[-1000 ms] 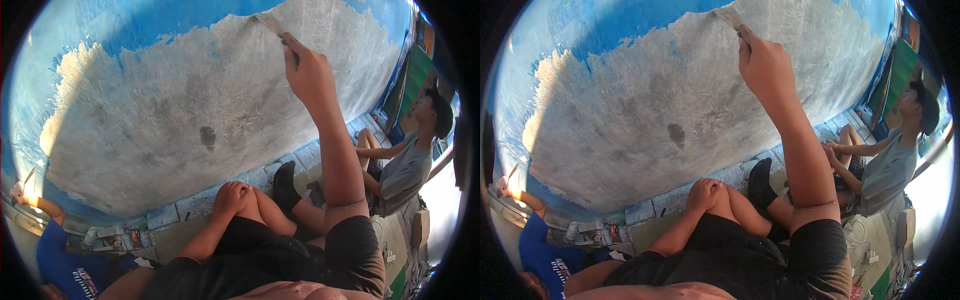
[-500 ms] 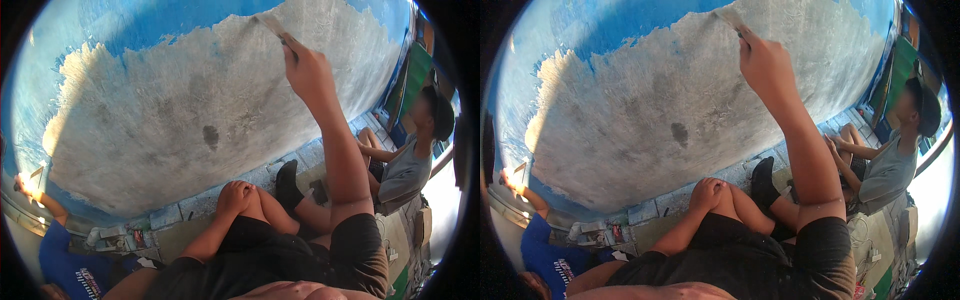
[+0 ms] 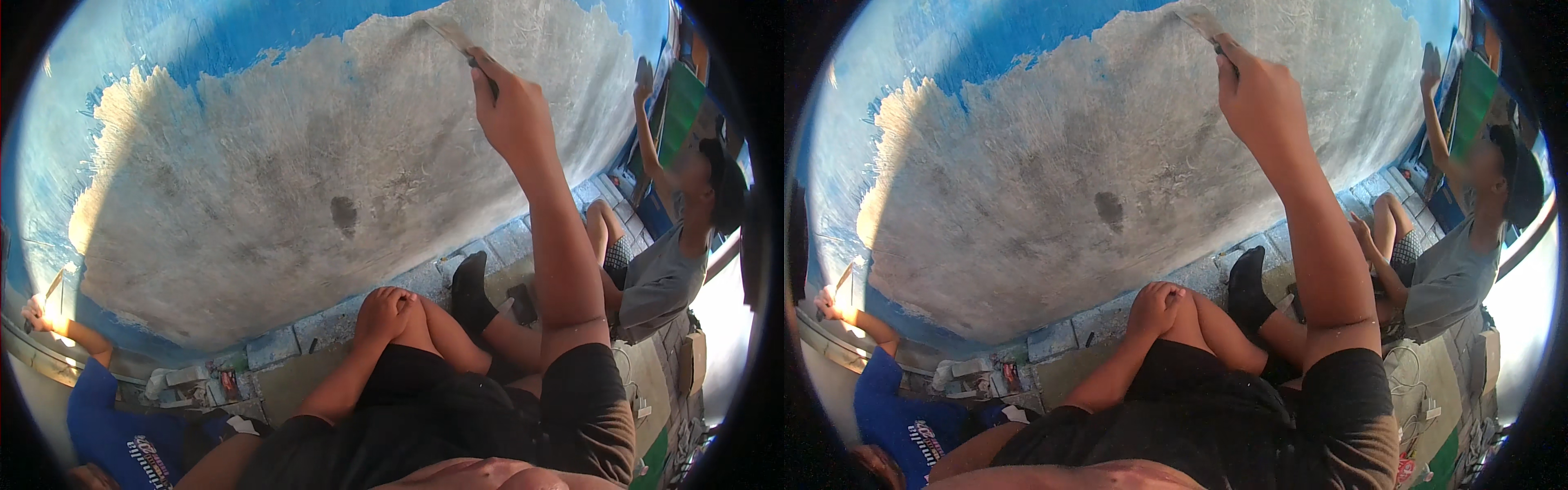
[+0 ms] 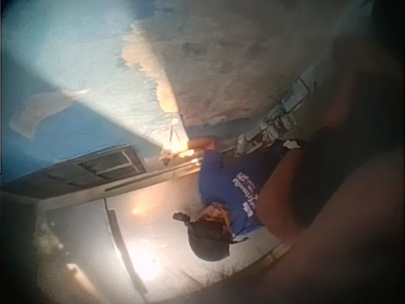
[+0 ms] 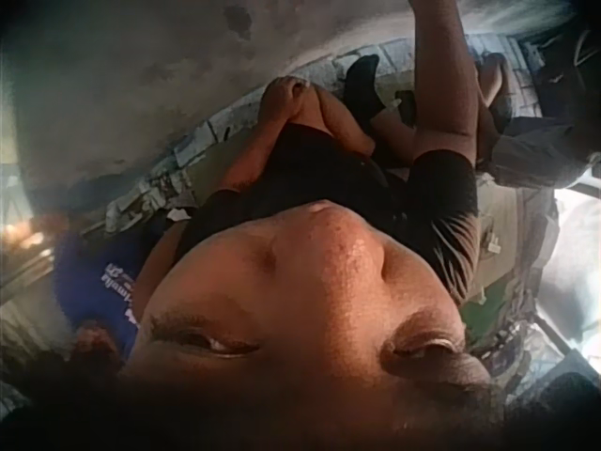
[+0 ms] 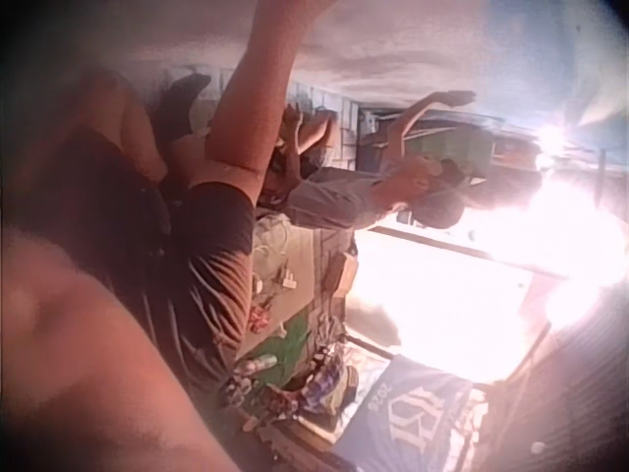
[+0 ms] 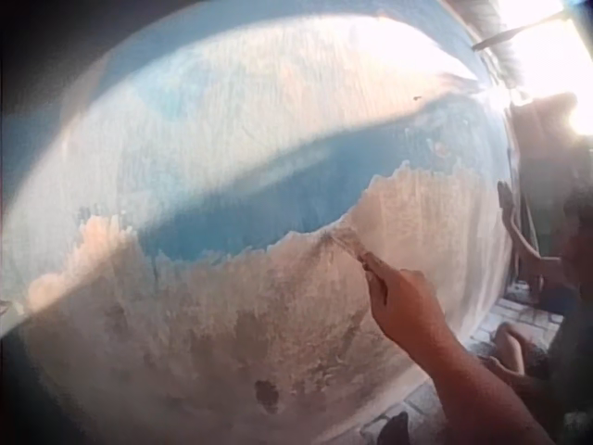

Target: The person scrapes peeling blue paint from a concrete wall using a metal hand-held scraper while sitting on the floor.

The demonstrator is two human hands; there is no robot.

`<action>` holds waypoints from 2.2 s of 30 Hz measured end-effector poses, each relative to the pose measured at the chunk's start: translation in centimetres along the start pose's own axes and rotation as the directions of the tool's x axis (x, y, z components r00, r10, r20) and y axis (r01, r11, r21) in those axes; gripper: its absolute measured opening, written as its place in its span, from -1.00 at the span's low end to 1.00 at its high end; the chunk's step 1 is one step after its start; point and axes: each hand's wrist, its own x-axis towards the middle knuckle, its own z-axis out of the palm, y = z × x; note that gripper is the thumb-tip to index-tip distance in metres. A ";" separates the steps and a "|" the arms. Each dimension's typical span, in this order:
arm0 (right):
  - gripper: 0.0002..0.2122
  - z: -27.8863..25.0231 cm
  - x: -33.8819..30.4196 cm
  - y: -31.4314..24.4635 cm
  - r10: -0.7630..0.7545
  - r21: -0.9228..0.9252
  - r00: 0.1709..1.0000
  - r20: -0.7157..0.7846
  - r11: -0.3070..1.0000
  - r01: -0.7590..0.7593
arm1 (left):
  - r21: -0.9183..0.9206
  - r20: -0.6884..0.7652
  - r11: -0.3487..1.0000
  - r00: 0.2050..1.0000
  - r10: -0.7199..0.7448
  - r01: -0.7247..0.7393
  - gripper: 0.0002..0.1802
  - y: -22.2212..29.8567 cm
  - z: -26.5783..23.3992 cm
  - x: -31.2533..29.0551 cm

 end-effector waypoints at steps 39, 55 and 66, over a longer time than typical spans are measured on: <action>-0.58 4.3 -51.5 22.0 0.694 -0.036 0.249 0.676 0.368 -0.929 | -0.250 -0.009 0.963 0.994 -0.108 0.102 -0.35 1.7 10.7 5.8; -0.46 3.4 -50.9 17.5 0.327 0.234 0.400 0.856 0.444 -0.865 | -0.364 0.431 0.915 0.902 0.001 0.173 -0.03 2.9 20.6 0.5; -0.51 3.6 -52.2 20.3 0.623 0.404 0.338 0.706 0.038 -0.914 | -0.282 0.283 0.934 0.949 -0.136 0.218 -0.10 7.6 15.9 3.6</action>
